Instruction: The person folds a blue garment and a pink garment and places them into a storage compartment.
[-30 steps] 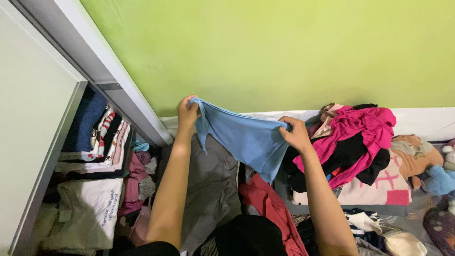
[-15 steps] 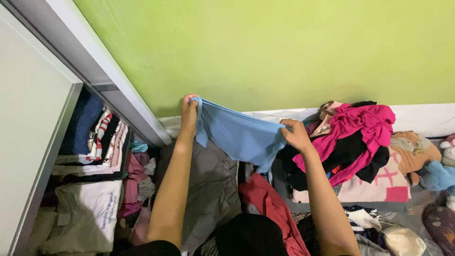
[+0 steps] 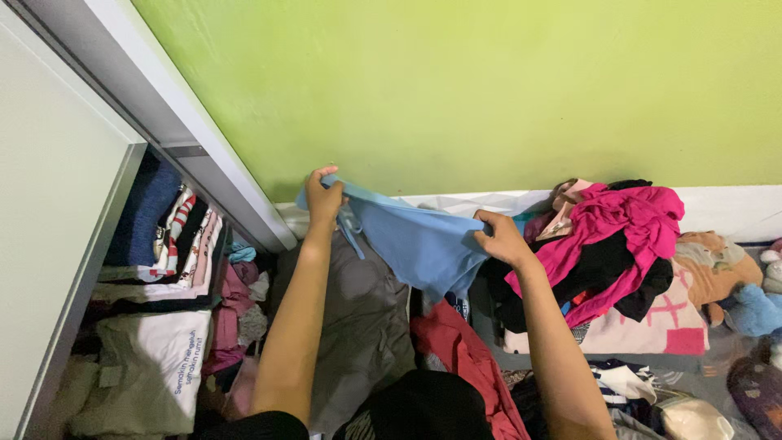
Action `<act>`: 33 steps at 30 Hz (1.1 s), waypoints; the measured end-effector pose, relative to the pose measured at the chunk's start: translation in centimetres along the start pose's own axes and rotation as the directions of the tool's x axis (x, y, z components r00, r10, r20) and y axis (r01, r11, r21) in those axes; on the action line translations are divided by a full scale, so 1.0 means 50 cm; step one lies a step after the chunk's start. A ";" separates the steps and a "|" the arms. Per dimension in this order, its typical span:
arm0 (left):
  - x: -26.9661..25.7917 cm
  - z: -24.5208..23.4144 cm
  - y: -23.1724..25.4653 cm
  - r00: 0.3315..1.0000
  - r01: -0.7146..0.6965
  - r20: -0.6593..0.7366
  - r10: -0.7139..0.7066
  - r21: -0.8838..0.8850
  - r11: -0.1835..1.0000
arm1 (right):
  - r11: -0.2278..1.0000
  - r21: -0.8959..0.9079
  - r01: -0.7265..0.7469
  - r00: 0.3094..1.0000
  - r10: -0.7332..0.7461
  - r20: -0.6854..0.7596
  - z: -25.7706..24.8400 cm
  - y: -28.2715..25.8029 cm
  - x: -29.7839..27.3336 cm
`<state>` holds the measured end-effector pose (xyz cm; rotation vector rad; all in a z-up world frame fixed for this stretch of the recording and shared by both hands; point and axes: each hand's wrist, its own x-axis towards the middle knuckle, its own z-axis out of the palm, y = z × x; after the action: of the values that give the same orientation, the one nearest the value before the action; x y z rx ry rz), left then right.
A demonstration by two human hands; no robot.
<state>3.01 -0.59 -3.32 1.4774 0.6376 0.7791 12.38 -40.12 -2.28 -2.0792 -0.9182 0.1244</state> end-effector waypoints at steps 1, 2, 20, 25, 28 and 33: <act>0.006 -0.001 -0.008 1.000 -0.001 -0.001 0.001 -0.001 1.000 | 1.000 0.000 0.002 1.000 -0.002 0.000 -0.001 -0.002 0.000; 0.016 -0.005 -0.021 0.998 -0.065 0.009 0.065 0.108 0.992 | 1.000 0.002 0.031 1.000 -0.031 0.000 -0.002 -0.003 -0.001; 0.026 0.205 -0.015 0.884 -0.303 0.405 0.232 0.120 0.946 | 0.995 0.075 -0.065 0.998 0.065 0.014 -0.011 0.099 -0.039; -0.003 0.240 -0.017 0.889 -0.156 0.455 0.053 0.193 0.969 | 0.983 0.130 -0.126 0.992 0.121 0.046 0.008 0.126 -0.059; -0.006 0.227 -0.057 0.874 -0.172 0.475 0.098 0.114 0.979 | 0.979 0.140 -0.150 0.987 0.142 0.069 0.041 0.135 -0.074; -0.003 0.200 -0.109 0.884 -0.159 0.454 0.116 0.058 0.986 | 0.978 0.125 -0.169 0.975 0.147 0.166 0.111 0.131 -0.069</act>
<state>11.16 -6.58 -8.59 1.7309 0.2192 0.4886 11.42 -41.18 -11.44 -2.0322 -0.8099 0.4290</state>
